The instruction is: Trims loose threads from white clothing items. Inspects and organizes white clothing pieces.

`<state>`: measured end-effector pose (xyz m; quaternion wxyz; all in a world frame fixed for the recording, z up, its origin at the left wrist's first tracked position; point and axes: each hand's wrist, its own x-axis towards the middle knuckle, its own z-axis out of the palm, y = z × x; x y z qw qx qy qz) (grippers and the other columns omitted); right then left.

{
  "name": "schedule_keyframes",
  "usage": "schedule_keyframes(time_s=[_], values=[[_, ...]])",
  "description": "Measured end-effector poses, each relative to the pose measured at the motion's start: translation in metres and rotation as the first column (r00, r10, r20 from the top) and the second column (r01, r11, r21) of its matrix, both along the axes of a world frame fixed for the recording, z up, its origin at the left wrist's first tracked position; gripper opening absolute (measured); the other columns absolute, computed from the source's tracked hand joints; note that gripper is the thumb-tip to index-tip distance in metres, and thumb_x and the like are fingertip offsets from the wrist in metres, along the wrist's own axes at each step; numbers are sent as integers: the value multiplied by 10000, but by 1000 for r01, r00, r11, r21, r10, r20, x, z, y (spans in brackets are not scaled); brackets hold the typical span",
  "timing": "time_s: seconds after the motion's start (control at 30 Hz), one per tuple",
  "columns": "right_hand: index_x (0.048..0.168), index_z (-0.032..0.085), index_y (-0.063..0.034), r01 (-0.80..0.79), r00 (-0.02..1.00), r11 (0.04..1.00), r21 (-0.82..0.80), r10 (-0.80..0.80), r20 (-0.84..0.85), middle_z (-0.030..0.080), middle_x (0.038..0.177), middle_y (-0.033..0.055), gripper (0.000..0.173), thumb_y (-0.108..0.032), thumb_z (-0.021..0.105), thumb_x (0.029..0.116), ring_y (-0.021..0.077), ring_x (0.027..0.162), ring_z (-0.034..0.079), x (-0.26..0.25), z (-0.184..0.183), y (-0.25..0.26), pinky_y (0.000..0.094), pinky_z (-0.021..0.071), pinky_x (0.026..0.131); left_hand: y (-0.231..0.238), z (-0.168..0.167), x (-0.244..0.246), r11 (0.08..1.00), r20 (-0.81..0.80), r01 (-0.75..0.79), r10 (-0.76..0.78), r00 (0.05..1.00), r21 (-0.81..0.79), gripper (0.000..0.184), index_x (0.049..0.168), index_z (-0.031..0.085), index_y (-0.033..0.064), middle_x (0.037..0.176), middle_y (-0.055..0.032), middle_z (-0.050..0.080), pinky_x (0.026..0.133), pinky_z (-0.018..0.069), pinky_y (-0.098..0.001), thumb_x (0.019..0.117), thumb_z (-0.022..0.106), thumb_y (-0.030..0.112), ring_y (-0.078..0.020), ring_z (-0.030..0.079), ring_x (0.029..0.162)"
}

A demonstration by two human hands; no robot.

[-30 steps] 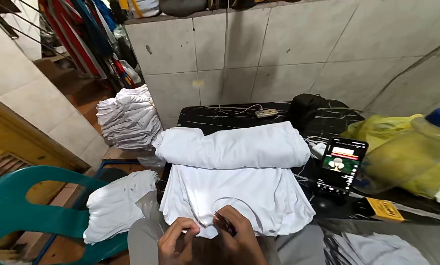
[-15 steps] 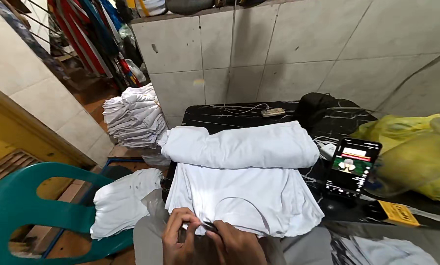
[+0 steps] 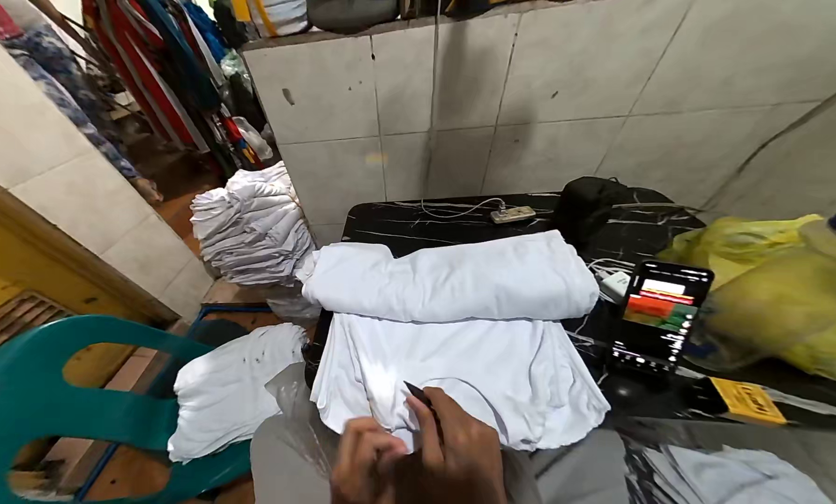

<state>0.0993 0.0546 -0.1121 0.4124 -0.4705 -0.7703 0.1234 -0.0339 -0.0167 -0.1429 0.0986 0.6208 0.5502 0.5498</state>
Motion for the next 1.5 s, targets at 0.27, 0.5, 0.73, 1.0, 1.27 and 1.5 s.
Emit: schedule_keyframes(time_s=[0.27,0.5,0.73,1.0,1.27,1.5], values=[[1072,782,-72,-380,924,822,-425,360,-129,756,912,90,237,-192,702,884,236,829,726,22,-6,11,478,590,749,-20,1,-26,920,-93,231,-273,958,-317,145,1063,762,14,1000,-85,768,917,599,-351,963,676,73,-157,736,939],[1180,772,-138,-248,922,884,-395,341,183,619,1343,209,346,-125,713,839,304,662,696,26,13,4,492,581,576,41,2,-42,968,-433,-250,209,877,-39,431,1152,745,202,1149,-108,661,834,522,-490,728,706,266,-315,626,1046],[968,767,-82,111,914,971,-210,-17,404,677,1227,200,322,-218,895,706,340,643,700,124,34,18,551,573,542,49,28,-87,983,-93,-176,180,979,44,274,1023,793,87,1039,-31,767,962,567,-312,857,583,27,-127,707,1043],[1087,743,-53,175,983,984,-23,-176,-56,751,947,68,326,-69,676,768,191,741,707,155,-8,48,413,598,636,65,25,-121,997,91,-77,77,993,4,157,960,748,89,901,53,744,806,590,-235,935,675,225,-33,699,839],[1003,735,-57,59,998,986,-154,-61,-8,713,941,71,209,-196,587,953,180,846,686,204,-26,73,408,587,764,64,11,-133,980,-238,-56,9,971,-193,328,881,765,110,820,36,721,722,539,-273,908,696,429,-35,648,761],[994,732,-60,300,935,952,57,-306,178,676,954,127,260,-195,799,781,268,671,682,173,-8,59,476,565,525,71,44,-50,993,-500,-90,43,865,-70,193,1039,758,115,1002,-117,700,837,551,-498,907,639,190,-319,668,952]])
